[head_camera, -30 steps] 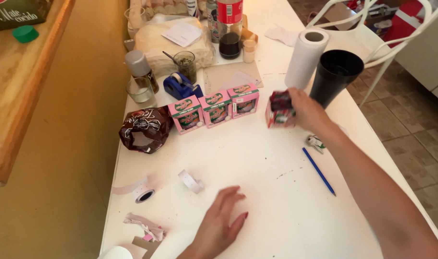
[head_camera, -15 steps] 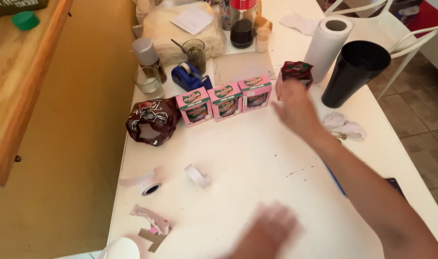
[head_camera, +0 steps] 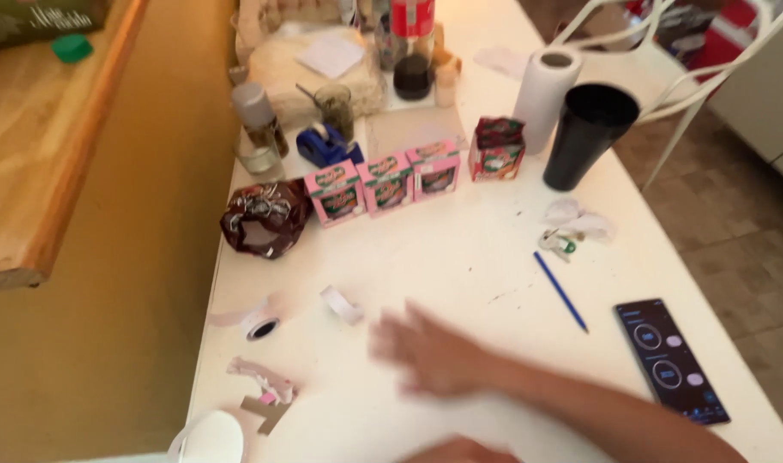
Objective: Packing small sachets into pink cardboard boxes and closing them.
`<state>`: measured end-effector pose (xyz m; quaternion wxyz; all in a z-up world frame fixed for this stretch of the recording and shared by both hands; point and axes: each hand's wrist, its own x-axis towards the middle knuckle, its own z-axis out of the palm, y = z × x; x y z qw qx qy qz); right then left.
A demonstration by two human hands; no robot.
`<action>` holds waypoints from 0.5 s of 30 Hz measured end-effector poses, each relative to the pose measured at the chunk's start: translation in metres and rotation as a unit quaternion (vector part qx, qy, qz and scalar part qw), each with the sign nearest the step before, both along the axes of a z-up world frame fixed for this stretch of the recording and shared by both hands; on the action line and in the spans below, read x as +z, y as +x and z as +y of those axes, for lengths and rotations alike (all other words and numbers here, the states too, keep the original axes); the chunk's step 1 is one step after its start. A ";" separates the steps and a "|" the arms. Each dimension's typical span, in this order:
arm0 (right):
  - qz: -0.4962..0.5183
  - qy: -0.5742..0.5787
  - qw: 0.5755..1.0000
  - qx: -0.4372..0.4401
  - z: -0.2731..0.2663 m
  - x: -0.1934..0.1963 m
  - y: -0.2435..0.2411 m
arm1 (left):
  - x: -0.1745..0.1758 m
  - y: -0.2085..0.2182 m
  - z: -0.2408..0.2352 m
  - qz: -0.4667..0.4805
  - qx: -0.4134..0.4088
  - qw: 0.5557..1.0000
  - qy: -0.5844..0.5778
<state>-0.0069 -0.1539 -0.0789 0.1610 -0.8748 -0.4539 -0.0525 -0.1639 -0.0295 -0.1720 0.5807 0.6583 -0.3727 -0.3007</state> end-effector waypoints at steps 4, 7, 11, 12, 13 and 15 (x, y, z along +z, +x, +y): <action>0.073 0.024 0.996 0.038 -0.012 0.012 -0.039 | 0.069 0.112 0.041 -0.248 0.057 0.957 0.141; 0.094 0.068 0.993 0.012 -0.025 0.028 -0.046 | 0.088 0.170 0.058 -0.426 0.090 0.867 0.243; 0.127 0.125 0.984 -0.027 -0.045 0.046 -0.062 | 0.062 0.203 0.061 -0.428 0.121 0.844 0.298; 0.139 0.140 0.980 -0.037 -0.049 0.048 -0.070 | 0.056 0.212 0.060 -0.444 0.152 0.806 0.362; 0.151 0.150 0.976 -0.043 -0.055 0.053 -0.074 | 0.050 0.222 0.058 -0.455 0.188 0.762 0.421; 0.114 0.169 0.967 -0.153 -0.060 0.061 -0.030 | 0.066 0.226 0.070 -0.434 0.209 0.772 0.416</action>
